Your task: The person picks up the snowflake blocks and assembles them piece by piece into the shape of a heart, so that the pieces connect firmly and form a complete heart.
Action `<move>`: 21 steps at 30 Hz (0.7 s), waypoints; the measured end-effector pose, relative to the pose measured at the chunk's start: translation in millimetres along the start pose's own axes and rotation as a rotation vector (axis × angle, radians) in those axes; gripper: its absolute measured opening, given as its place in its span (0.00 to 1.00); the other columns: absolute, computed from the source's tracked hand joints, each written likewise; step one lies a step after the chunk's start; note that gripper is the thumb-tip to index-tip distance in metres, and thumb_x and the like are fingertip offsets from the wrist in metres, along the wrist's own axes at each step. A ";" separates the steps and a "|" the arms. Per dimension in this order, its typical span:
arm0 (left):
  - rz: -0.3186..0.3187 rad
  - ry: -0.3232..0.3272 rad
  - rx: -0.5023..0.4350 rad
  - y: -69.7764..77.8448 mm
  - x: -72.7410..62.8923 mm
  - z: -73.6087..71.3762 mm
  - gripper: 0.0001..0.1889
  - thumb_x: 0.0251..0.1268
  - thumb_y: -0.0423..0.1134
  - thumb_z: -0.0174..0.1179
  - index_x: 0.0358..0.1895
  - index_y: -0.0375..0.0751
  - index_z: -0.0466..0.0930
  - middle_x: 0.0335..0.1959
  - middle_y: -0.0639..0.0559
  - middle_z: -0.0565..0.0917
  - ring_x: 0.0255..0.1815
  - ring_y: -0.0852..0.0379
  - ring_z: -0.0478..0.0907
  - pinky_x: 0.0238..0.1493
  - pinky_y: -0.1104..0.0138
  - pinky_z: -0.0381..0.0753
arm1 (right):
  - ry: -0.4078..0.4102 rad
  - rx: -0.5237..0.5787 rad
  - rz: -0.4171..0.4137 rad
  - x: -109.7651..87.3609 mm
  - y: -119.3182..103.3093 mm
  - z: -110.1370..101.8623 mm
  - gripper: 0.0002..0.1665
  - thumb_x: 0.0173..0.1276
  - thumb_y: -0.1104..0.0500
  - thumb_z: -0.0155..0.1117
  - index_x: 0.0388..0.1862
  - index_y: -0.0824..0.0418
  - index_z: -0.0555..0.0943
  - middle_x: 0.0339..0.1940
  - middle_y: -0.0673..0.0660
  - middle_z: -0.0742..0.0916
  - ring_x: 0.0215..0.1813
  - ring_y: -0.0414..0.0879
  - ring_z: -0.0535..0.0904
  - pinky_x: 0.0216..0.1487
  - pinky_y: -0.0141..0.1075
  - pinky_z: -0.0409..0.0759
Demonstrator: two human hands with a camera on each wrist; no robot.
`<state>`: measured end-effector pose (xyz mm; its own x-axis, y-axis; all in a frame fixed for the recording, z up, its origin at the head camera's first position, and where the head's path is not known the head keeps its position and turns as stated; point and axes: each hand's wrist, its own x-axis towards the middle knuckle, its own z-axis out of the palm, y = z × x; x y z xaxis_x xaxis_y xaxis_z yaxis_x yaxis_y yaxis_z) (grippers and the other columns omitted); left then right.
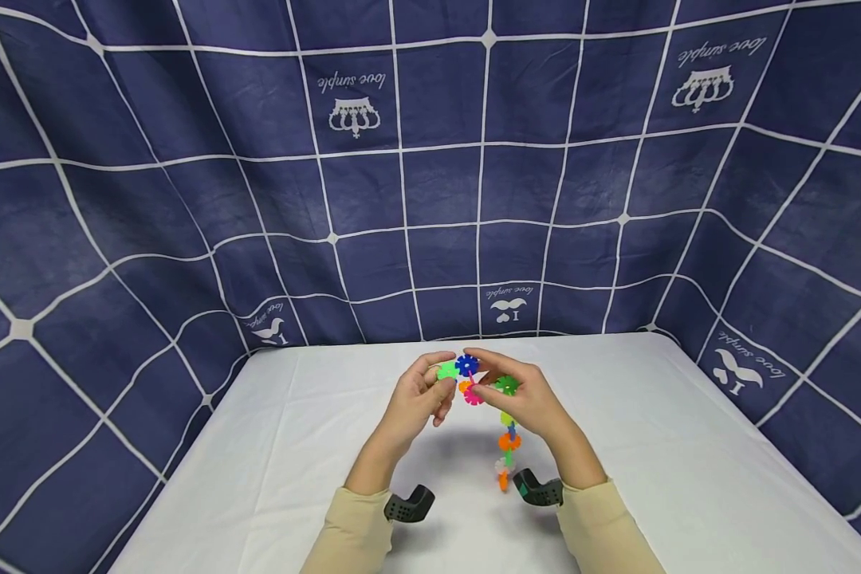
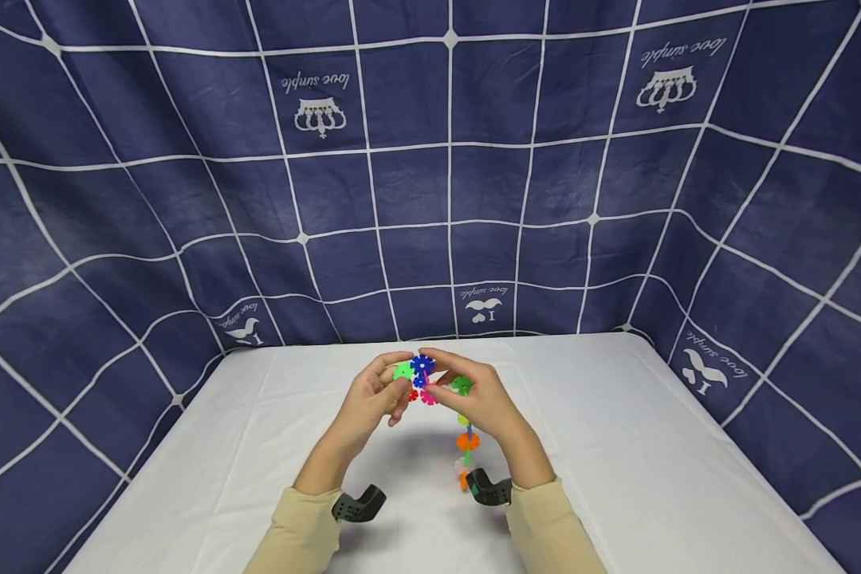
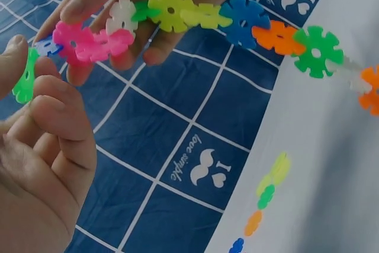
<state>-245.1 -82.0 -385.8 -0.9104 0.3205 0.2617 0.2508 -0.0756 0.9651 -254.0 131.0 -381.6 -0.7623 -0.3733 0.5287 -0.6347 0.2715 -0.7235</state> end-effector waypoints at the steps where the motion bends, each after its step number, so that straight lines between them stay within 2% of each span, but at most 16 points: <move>1: 0.000 0.017 -0.002 -0.1 0.3 0.0 0.19 0.73 0.35 0.58 0.64 0.41 0.71 0.29 0.52 0.78 0.19 0.61 0.71 0.20 0.75 0.73 | 0.004 -0.002 0.002 0.1 0.0 0.0 0.30 0.66 0.60 0.71 0.67 0.51 0.77 0.53 0.59 0.88 0.43 0.44 0.85 0.40 0.34 0.87; 5: 0.001 0.109 -0.013 -0.4 1.3 0.7 0.15 0.68 0.33 0.63 0.55 0.37 0.78 0.30 0.51 0.81 0.21 0.60 0.74 0.19 0.74 0.76 | 0.019 -0.002 -0.007 0.9 0.5 1.5 0.30 0.66 0.61 0.71 0.67 0.51 0.78 0.52 0.58 0.88 0.42 0.42 0.85 0.38 0.34 0.87; 9: 0.006 0.177 -0.017 -0.7 1.9 2.3 0.14 0.63 0.32 0.67 0.51 0.36 0.82 0.27 0.52 0.82 0.20 0.61 0.74 0.20 0.73 0.77 | 0.032 -0.012 -0.046 0.6 0.1 2.9 0.30 0.65 0.62 0.71 0.67 0.53 0.78 0.54 0.56 0.87 0.42 0.40 0.84 0.37 0.34 0.87; 12: 0.000 0.205 -0.027 -0.3 2.3 3.9 0.14 0.61 0.31 0.68 0.50 0.35 0.83 0.26 0.53 0.83 0.20 0.61 0.74 0.21 0.73 0.78 | 0.039 -0.029 -0.073 0.1 -1.6 2.9 0.30 0.65 0.63 0.71 0.67 0.55 0.78 0.52 0.57 0.88 0.41 0.40 0.84 0.36 0.34 0.86; 18: -0.023 0.237 -0.062 1.8 2.6 6.1 0.15 0.58 0.28 0.69 0.49 0.32 0.84 0.26 0.54 0.85 0.19 0.61 0.75 0.22 0.72 0.80 | 0.042 -0.063 -0.095 0.2 -3.0 2.0 0.30 0.64 0.62 0.72 0.66 0.56 0.79 0.37 0.56 0.90 0.36 0.40 0.82 0.32 0.31 0.84; 21: -0.034 0.247 -0.080 2.3 2.9 6.1 0.16 0.56 0.27 0.70 0.49 0.30 0.84 0.28 0.52 0.87 0.18 0.61 0.75 0.23 0.71 0.82 | 0.038 -0.077 -0.101 0.8 -3.8 1.9 0.31 0.63 0.62 0.73 0.66 0.58 0.79 0.34 0.55 0.90 0.34 0.40 0.81 0.30 0.30 0.82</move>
<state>-245.1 -75.5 -382.9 -0.9731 0.0849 0.2140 0.2003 -0.1463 0.9687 -252.0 127.9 -379.3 -0.6975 -0.3687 0.6145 -0.7150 0.3019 -0.6305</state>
